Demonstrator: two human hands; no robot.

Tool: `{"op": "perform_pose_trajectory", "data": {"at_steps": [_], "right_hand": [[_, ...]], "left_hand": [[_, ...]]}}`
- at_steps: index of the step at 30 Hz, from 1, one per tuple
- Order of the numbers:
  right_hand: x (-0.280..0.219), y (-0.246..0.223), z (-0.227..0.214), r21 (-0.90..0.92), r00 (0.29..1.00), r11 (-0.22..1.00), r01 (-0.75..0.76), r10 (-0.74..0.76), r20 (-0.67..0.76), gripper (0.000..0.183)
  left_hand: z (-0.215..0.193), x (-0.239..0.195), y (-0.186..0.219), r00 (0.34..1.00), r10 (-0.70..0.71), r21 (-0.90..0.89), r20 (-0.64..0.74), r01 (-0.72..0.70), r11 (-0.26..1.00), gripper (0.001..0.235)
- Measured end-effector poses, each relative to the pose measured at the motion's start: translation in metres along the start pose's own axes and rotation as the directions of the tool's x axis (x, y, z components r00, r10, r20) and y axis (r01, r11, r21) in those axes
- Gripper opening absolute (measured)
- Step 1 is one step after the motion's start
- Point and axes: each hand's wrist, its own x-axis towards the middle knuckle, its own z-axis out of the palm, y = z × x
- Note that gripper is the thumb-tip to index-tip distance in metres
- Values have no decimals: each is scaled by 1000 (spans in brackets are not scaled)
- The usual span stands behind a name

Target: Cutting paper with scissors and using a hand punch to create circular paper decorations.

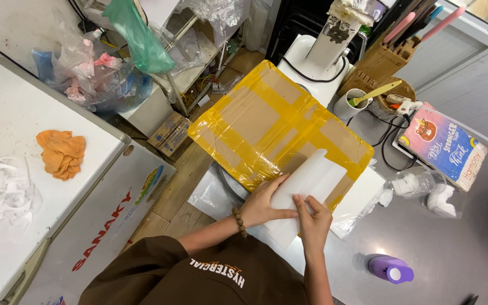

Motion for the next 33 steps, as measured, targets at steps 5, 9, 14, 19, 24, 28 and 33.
{"op": "perform_pose_trajectory", "data": {"at_steps": [5, 9, 14, 19, 24, 28, 33], "right_hand": [[0, 8, 2, -62, 996, 994, -85, 85, 0, 28], [-1, 10, 3, 29, 999, 998, -49, 50, -11, 28], [0, 15, 3, 18, 997, 997, -78, 78, -6, 28], [0, 19, 2, -27, 998, 997, -66, 66, -9, 30], [-1, 17, -3, 60, 993, 994, -94, 98, -66, 28], [0, 9, -6, 139, 981, 975, -173, 183, -62, 25], [2, 18, -6, 126, 979, 975, -184, 194, -69, 26]], "left_hand": [[-2, 2, -3, 999, -35, -30, 16, 35, 999, 114], [-3, 1, -5, 998, -60, -30, 34, 61, 998, 114], [-3, 2, -6, 998, -57, -45, 30, 59, 997, 112], [-7, 8, -19, 997, -74, -146, 24, 76, 986, 96], [-41, 21, -30, 970, -221, -172, -99, 202, 964, 42], [-73, 28, -24, 962, -198, 23, -186, 206, 978, 30], [-81, 28, -14, 961, -176, 178, -213, 215, 960, 31]]}}
